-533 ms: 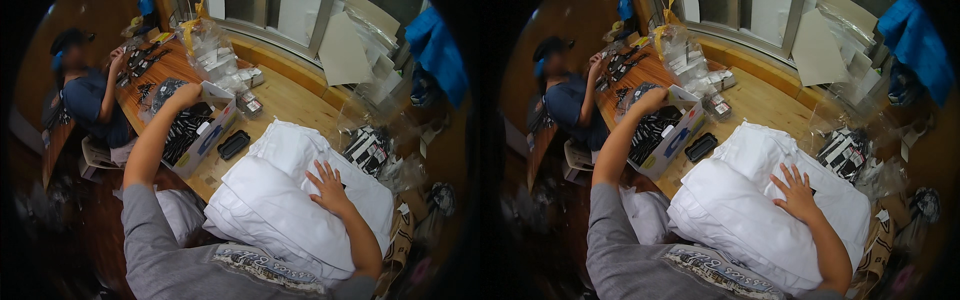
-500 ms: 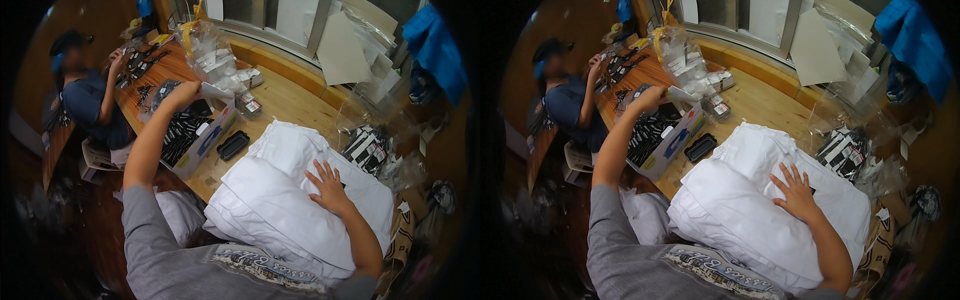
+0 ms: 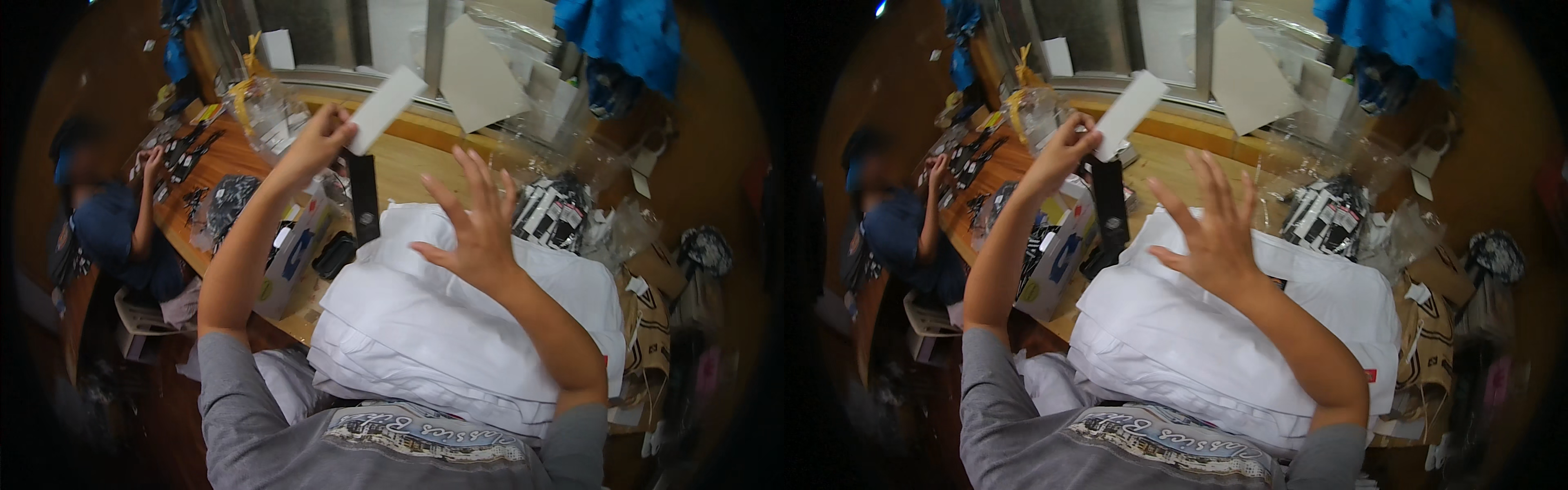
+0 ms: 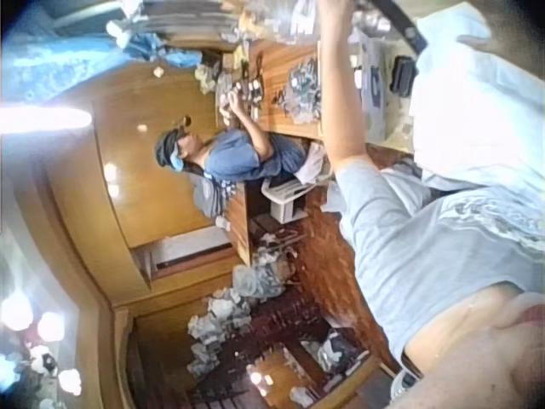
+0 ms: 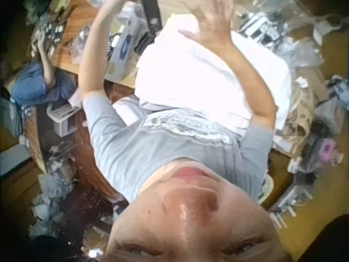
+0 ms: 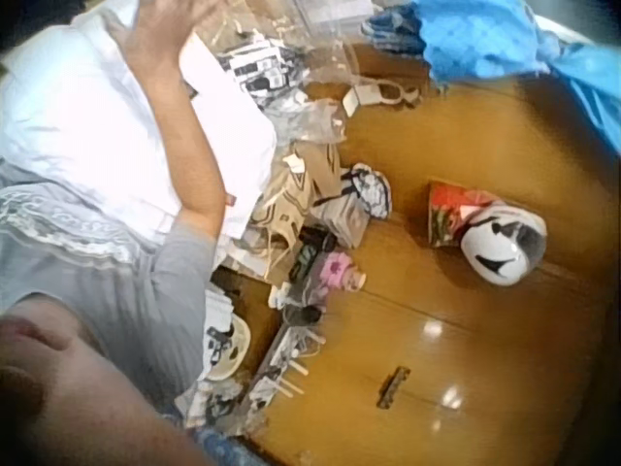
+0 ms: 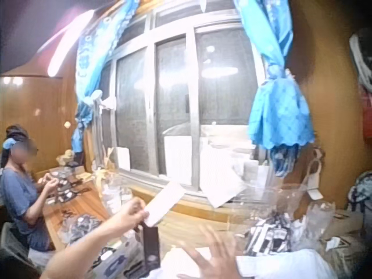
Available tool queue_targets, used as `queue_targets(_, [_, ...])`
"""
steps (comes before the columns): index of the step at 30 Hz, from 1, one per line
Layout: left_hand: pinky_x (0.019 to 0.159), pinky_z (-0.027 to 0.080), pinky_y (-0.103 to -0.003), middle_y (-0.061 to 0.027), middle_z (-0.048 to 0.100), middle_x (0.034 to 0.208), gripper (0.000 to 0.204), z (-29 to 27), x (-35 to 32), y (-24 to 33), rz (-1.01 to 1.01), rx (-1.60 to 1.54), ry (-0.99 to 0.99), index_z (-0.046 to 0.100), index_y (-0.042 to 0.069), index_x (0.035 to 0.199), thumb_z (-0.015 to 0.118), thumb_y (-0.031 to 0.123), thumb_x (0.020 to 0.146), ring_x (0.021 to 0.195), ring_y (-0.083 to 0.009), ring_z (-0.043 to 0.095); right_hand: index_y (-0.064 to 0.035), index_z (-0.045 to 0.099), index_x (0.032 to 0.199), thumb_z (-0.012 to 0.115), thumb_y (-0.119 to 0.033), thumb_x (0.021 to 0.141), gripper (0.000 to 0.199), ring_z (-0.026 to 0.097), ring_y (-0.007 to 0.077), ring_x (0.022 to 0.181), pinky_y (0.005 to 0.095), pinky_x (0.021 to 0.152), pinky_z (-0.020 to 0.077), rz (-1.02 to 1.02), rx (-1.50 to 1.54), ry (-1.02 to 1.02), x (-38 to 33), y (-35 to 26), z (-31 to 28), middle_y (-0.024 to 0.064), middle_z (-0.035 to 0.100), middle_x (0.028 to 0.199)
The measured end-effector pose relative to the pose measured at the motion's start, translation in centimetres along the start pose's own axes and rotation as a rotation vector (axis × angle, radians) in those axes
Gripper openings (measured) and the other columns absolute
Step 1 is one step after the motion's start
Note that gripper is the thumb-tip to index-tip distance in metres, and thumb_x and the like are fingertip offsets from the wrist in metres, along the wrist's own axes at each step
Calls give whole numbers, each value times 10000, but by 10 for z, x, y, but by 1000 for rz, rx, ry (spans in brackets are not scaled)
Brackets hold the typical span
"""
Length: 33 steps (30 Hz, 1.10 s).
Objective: The person attaches security tags to a stack of white t-shirts using a handheld tagging tool. They then pick up a bundle of black zip ties from a box and place them on a nearby chair.
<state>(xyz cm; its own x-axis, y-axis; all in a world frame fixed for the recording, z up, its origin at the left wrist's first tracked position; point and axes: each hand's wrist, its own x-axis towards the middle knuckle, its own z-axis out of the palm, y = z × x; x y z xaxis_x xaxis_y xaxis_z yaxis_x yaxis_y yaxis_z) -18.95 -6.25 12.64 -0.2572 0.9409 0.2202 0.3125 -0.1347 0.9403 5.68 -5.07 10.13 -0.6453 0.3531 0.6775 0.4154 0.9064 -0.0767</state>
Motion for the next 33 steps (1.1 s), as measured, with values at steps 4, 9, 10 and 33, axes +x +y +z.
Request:
queue_targets(4, [375, 382, -199, -19, 483, 630, 154, 68, -13, 40, -21, 5, -241, 387, 75, 874, 478, 191, 831, 520, -78, 493, -297, 230, 1256, 710, -391, 513, 890, 88, 321, 1235, 566, 915, 87, 62, -62, -35, 23, -6, 2, 162, 127, 1323])
queue_targets(9, [399, 304, -193, -8, 480, 631, 164, 105, -5, 44, -70, -123, -482, 442, 36, 942, 506, 102, 806, 474, -56, 400, -202, 329, 1198, 628, -63, 598, 685, 460, 248, 964, 460, 880, 260, 237, 101, 3, 4, 37, -1, 80, 493, 992])
queue_targets(10, [411, 313, -191, -7, 483, 637, 167, 110, -4, 44, -52, -144, -527, 449, 35, 954, 503, 88, 804, 493, -56, 407, -184, 370, 1169, 602, -24, 610, 625, 486, 243, 911, 437, 855, 296, 266, 159, 26, -2, 47, -6, 74, 513, 947])
queue_targets(33, [481, 383, -193, -25, 524, 625, 89, 268, 1, -60, 89, -7, -546, 526, -11, 757, 508, -69, 692, 534, -73, 459, -4, 550, 928, 644, -14, 618, 324, 596, 156, 705, 279, 605, 466, 915, 617, -108, -110, 118, -10, 128, 610, 772])
